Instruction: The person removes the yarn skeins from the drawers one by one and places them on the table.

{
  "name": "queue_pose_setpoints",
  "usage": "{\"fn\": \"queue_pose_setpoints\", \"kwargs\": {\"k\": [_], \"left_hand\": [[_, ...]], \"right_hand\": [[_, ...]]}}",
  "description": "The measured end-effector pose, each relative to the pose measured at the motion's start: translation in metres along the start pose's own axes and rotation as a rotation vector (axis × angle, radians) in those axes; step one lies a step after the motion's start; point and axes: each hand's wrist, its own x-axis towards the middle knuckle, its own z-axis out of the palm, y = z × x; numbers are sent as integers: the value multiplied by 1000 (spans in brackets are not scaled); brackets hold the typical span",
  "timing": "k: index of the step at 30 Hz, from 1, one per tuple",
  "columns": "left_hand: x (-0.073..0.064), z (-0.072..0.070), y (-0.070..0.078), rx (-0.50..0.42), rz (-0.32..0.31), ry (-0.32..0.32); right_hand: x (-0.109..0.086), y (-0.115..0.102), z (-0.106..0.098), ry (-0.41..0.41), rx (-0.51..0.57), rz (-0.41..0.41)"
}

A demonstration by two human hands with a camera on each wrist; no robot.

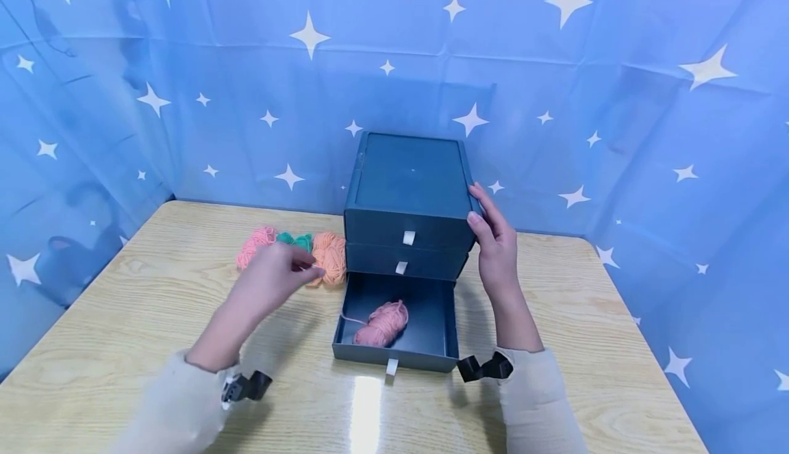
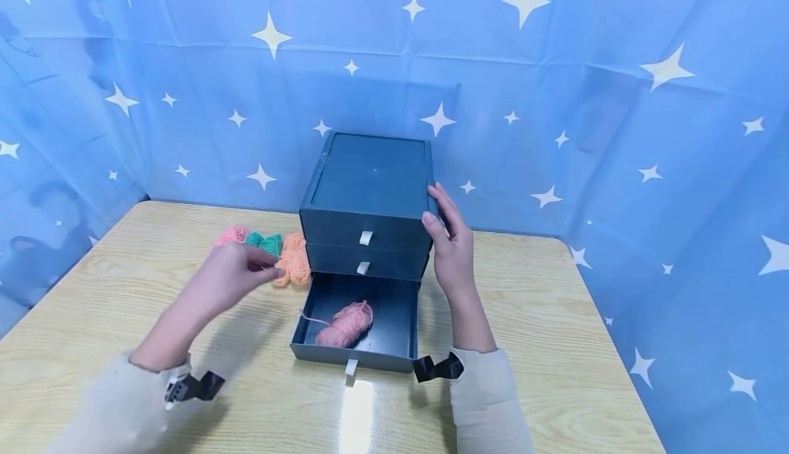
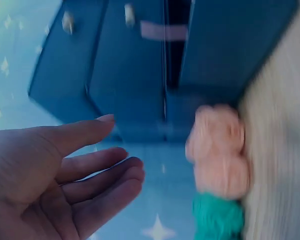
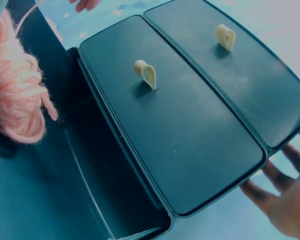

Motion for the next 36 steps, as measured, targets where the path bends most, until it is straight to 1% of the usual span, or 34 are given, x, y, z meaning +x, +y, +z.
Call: {"fn": "queue_pose_setpoints", "kwargs": {"k": [2,4,7,9,11,14,18,22,26,28,30,36], "left_hand": [[-4,12,11,-4,38,-14],[-7,25,21,4,87,-10],[-9,42,34,20,142,-22],[-10,52,39,30,163,-37],[-10,61,42,41,165,-57],[-10,70,45,40,173,-103],[-9,79,48,53,189,-165],[-8,86,50,64,195,-177],[-5,93,52,52,177,-177],[-4,97,53,60,174,-174],[-4,100,54,75,187,-163],[-5,107,54,125,265,-101]], "right_hand": [[0,0,0,1,6,3],[0,-1,-1,1,13,5],[0,-2,-1,0,21,6],[0,-2,0,-3,18,4],[0,-1,0,-5,16,-1],[1,0,1,-4,16,-9],[1,-1,1,-3,19,-12],[1,-2,2,-10,29,-14],[1,-2,2,-7,28,-11],[1,-1,1,-3,25,-10],[1,-1,1,-2,20,-12],[0,0,0,-2,5,-13]]}}
